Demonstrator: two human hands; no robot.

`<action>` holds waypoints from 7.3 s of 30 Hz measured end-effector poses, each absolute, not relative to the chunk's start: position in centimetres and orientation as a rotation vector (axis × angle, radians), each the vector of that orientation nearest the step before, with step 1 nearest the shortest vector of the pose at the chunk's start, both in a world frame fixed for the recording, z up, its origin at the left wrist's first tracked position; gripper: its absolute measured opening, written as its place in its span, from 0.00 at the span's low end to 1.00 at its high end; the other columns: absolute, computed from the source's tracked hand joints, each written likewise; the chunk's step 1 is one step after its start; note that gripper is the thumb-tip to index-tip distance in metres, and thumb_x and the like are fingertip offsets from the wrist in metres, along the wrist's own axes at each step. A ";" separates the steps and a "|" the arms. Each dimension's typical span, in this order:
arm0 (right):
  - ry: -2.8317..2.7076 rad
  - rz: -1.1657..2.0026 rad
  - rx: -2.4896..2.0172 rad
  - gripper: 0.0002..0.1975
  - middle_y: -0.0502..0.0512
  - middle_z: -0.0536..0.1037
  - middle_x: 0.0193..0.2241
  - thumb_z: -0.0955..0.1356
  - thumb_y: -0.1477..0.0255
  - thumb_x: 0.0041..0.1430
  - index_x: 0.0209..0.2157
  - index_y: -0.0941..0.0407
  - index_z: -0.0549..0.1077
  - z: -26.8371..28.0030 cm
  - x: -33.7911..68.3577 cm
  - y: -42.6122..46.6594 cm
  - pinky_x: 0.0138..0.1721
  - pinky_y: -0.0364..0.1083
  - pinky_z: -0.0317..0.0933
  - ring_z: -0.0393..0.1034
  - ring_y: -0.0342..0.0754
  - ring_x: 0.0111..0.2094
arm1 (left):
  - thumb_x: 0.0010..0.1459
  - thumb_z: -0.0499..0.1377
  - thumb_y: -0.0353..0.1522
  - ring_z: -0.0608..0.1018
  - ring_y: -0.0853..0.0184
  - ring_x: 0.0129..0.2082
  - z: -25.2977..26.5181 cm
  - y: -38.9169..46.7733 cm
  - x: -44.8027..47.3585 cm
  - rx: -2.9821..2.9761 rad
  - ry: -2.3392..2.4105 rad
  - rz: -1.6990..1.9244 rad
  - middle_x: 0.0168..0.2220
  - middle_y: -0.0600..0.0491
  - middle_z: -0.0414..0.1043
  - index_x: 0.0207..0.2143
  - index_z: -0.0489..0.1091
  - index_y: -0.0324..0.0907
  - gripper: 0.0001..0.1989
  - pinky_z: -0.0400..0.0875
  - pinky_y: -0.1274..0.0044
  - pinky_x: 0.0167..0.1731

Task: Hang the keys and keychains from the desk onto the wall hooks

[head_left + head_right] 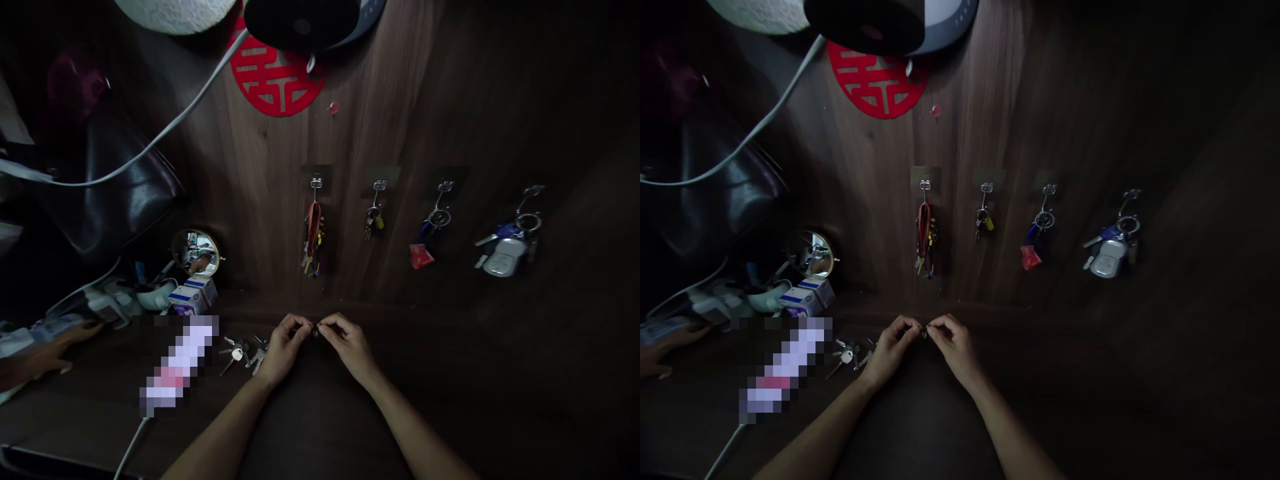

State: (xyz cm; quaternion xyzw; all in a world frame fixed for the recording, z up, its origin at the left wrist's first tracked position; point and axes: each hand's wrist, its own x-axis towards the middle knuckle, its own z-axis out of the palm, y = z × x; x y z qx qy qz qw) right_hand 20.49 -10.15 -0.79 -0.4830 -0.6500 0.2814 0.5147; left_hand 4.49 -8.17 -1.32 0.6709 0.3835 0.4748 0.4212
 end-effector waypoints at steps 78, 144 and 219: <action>-1.273 0.668 -1.376 0.15 0.54 0.74 0.23 0.65 0.58 0.47 0.30 0.56 0.72 -3.2 23.3 -9.8 0.21 0.42 0.60 0.68 0.46 0.22 | 0.57 0.51 0.36 0.70 0.71 0.27 -2.2 -7.8 4.4 1.714 1.021 1.009 0.26 0.55 0.69 0.36 0.69 0.39 0.11 0.62 0.81 0.28; -1.642 0.538 -1.229 0.14 0.54 0.78 0.37 0.61 0.66 0.58 0.42 0.51 0.73 -3.1 21.3 -10.4 0.40 0.47 0.66 0.73 0.49 0.36 | 0.48 0.60 0.46 0.72 0.73 0.25 -2.5 -7.2 5.6 1.120 0.739 1.073 0.27 0.56 0.68 0.35 0.63 0.40 0.21 0.66 0.79 0.29; -1.179 1.048 -1.130 0.12 0.47 0.67 0.19 0.68 0.62 0.47 0.22 0.57 0.69 -0.9 20.9 -10.7 0.24 0.41 0.53 0.59 0.41 0.21 | 0.50 0.62 0.37 0.71 0.65 0.42 -1.6 -8.6 5.7 1.527 0.665 0.991 0.39 0.51 0.72 0.41 0.68 0.40 0.16 0.62 0.75 0.46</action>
